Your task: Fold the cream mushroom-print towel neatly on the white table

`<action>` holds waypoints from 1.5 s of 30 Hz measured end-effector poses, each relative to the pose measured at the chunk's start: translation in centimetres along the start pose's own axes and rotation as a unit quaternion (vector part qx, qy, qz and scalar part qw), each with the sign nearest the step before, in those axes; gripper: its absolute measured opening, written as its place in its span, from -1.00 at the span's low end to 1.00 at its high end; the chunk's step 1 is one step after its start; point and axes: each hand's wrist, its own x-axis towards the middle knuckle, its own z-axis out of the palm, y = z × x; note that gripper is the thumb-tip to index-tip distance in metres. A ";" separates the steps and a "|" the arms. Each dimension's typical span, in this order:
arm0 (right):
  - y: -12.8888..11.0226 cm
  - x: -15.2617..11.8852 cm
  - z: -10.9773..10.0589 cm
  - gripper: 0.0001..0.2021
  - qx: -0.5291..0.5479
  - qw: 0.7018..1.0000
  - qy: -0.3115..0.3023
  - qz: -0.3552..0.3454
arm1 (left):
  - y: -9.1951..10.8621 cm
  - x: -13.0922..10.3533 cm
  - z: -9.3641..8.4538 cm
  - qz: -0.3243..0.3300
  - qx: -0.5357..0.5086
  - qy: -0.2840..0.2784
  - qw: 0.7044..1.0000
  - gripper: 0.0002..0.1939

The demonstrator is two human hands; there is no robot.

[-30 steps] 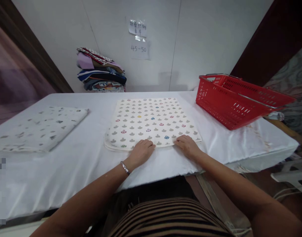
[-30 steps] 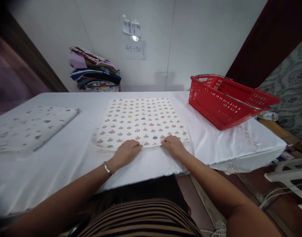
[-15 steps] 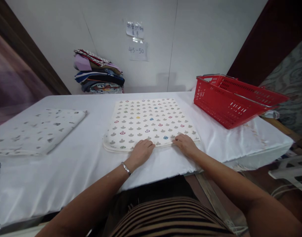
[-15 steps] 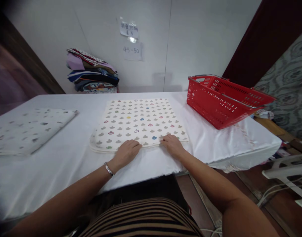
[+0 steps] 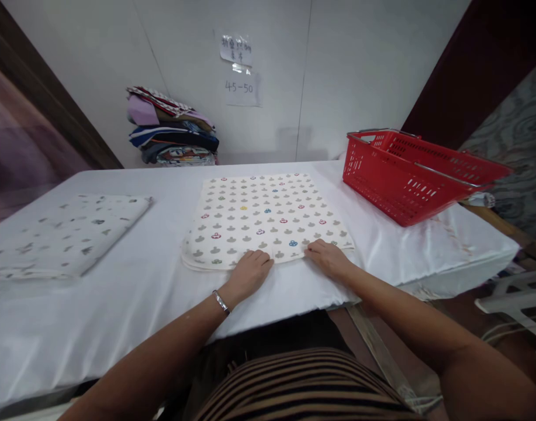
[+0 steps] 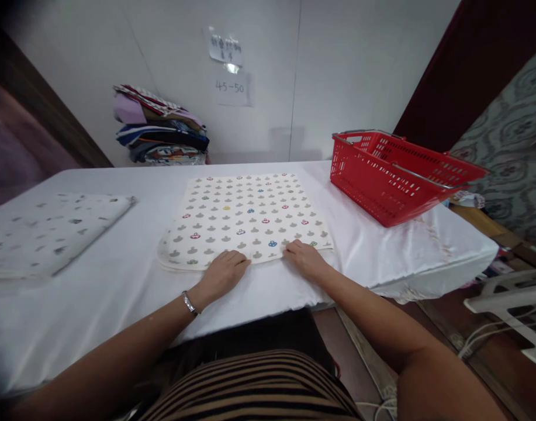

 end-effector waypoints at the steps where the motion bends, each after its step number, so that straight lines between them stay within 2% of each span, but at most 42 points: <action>1: 0.0 0.0 -0.1 -0.80 0.002 1.000 -0.004 -0.003 | 0.0 0.0 -0.1 -0.001 -0.003 -0.005 1.000 -0.77; 6: 0.0 -0.1 -0.4 -0.76 -0.001 1.000 -0.021 -0.005 | -0.3 -0.2 0.0 0.001 0.003 -0.024 1.000 -0.79; 12: 0.1 -0.2 -0.3 -0.76 -0.017 1.000 -0.010 0.004 | -0.5 0.1 0.0 -0.008 0.021 -0.042 0.999 -0.77; 22: -0.5 0.5 -0.5 -0.78 -0.018 0.999 0.020 0.023 | -0.7 0.8 -0.2 -0.103 -0.055 -0.057 0.992 -0.77; 28: -0.6 0.7 -0.2 -0.77 -0.001 0.998 0.032 0.045 | -0.9 1.0 -0.5 -0.124 -0.086 -0.079 0.985 -0.75; 37: 0.2 1.1 -0.5 -0.74 0.066 0.995 -0.018 0.076 | -1.4 1.2 -0.9 -0.108 -0.160 -0.080 0.978 -0.71; 45: 0.3 0.7 0.1 -0.77 0.074 0.995 0.030 0.066 | -1.2 1.0 -0.4 -0.098 -0.163 -0.049 0.981 -0.76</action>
